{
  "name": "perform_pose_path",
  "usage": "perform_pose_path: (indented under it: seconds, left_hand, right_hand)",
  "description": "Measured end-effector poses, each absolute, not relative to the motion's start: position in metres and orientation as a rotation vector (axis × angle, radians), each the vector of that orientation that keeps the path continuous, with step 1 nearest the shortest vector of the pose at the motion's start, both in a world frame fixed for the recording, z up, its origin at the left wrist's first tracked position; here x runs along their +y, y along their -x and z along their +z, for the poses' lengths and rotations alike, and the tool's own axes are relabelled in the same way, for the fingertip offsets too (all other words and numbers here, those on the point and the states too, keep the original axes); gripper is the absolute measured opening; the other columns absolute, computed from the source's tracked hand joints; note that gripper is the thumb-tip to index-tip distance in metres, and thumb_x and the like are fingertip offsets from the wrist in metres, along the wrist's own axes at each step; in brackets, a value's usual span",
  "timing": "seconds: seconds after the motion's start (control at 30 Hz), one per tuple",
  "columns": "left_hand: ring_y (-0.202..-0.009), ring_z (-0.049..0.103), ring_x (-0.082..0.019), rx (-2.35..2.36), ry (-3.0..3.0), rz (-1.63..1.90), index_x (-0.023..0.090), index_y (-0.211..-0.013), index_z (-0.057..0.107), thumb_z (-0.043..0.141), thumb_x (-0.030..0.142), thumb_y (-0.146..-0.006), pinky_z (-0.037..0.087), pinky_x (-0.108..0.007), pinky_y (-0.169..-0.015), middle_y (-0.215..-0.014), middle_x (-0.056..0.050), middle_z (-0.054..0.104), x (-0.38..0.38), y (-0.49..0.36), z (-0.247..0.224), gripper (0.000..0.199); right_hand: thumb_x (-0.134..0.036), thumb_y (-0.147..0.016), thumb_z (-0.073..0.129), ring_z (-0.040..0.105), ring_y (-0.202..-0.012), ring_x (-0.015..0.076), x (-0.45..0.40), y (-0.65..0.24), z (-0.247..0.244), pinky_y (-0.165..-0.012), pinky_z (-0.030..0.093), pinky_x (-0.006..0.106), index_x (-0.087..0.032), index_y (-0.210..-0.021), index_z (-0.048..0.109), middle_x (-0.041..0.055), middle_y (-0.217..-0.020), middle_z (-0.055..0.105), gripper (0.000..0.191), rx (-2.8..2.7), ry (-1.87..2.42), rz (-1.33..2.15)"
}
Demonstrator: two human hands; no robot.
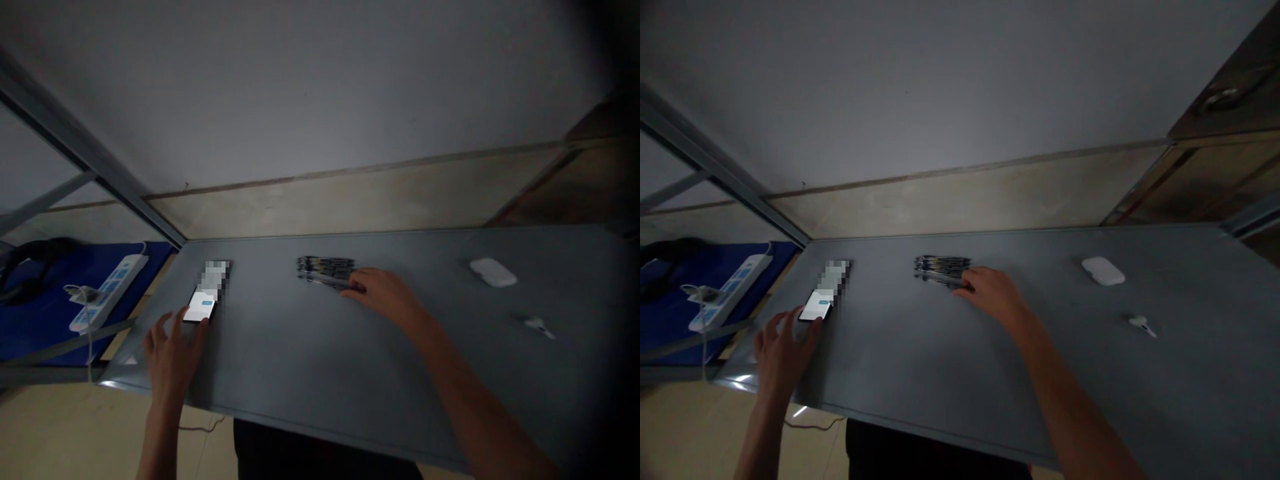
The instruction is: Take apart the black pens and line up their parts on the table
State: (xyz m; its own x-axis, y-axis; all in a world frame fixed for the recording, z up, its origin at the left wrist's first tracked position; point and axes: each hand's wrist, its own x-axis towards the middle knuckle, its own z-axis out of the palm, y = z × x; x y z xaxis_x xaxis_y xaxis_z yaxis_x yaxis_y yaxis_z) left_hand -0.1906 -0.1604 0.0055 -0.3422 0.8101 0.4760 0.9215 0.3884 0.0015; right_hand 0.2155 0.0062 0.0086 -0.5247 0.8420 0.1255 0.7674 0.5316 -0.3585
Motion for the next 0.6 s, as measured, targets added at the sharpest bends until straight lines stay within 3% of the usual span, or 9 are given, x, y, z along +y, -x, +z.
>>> perform_pose_path:
  seconds: [0.17,0.6]
  left_hand:
    - [-0.132,0.04,-0.037,-2.324,1.493,-0.325,0.025,-0.136,0.057,0.053,0.048,-0.094,0.037,-0.055,-0.103,-0.144,-0.017,0.043,-0.144,0.174,0.003,0.048]
    - [-0.136,0.035,-0.037,-2.291,1.463,-0.398,0.026,-0.138,0.057,0.043,0.04,-0.1,0.033,-0.056,-0.106,-0.146,-0.015,0.042,-0.146,0.164,-0.004,0.043]
  right_hand:
    - [-0.04,-0.091,0.066,0.064,-0.081,0.0222,0.007,-0.218,0.008,-0.069,0.042,0.03,-0.019,-0.079,0.062,0.0069,-0.089,0.069,0.025,-2.425,1.322,0.304]
    - [-0.047,-0.1,0.047,0.058,-0.067,0.0195,0.012,-0.222,0.01,-0.068,0.04,0.031,-0.018,-0.078,0.063,0.0093,-0.079,0.067,0.04,-2.103,1.404,0.273]
